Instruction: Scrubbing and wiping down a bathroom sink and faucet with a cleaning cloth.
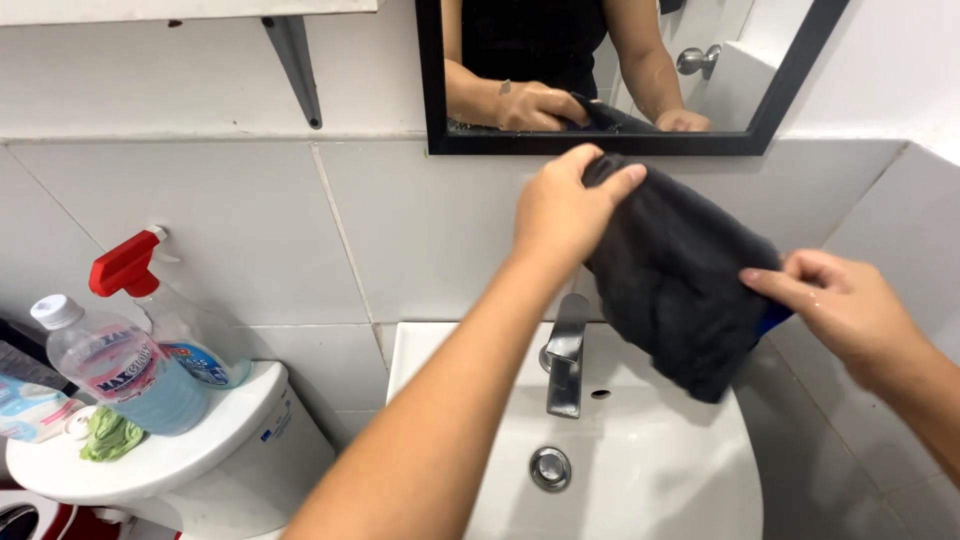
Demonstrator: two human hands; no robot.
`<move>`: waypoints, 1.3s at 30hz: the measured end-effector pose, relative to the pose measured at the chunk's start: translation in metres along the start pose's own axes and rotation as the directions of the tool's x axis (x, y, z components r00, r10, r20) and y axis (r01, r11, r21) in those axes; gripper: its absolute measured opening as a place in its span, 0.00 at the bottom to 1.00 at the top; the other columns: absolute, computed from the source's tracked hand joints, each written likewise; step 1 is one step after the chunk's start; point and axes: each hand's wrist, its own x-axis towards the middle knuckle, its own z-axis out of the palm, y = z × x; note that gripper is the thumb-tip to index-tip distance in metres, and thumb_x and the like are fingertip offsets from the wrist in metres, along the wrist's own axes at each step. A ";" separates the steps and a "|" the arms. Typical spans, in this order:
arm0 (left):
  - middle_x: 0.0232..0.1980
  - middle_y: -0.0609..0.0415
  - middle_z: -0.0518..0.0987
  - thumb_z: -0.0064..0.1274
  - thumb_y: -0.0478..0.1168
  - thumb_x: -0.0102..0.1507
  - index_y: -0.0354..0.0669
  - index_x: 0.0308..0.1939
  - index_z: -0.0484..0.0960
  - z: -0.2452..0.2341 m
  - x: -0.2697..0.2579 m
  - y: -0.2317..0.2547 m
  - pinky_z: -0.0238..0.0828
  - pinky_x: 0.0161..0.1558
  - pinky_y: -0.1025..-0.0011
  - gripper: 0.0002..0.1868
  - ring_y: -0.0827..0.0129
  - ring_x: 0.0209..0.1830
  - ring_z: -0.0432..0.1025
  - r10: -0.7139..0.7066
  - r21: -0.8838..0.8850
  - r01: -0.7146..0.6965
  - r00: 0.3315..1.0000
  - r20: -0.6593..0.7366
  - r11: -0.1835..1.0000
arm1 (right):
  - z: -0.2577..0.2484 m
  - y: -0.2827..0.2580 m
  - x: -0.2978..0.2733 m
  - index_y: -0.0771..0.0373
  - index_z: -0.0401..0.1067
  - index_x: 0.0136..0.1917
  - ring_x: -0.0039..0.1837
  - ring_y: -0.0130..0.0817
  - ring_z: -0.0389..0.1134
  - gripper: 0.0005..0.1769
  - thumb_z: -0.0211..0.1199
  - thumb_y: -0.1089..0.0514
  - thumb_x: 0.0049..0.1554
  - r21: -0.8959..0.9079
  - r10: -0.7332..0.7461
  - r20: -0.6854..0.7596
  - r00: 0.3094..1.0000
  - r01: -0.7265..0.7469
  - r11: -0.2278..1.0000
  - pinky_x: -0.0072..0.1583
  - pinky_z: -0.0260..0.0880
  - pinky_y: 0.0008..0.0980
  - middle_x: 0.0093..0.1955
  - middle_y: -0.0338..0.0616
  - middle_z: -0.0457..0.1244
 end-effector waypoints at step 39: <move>0.46 0.44 0.85 0.67 0.40 0.54 0.48 0.48 0.87 -0.008 -0.009 -0.073 0.74 0.52 0.58 0.18 0.50 0.49 0.78 0.010 0.400 -0.216 0.889 0.457 0.891 | 0.067 -0.004 -0.019 0.68 0.75 0.49 0.52 0.35 0.66 0.15 0.68 0.53 0.59 -0.331 0.224 -0.076 0.972 -0.236 0.914 0.57 0.68 0.40 0.50 0.58 0.69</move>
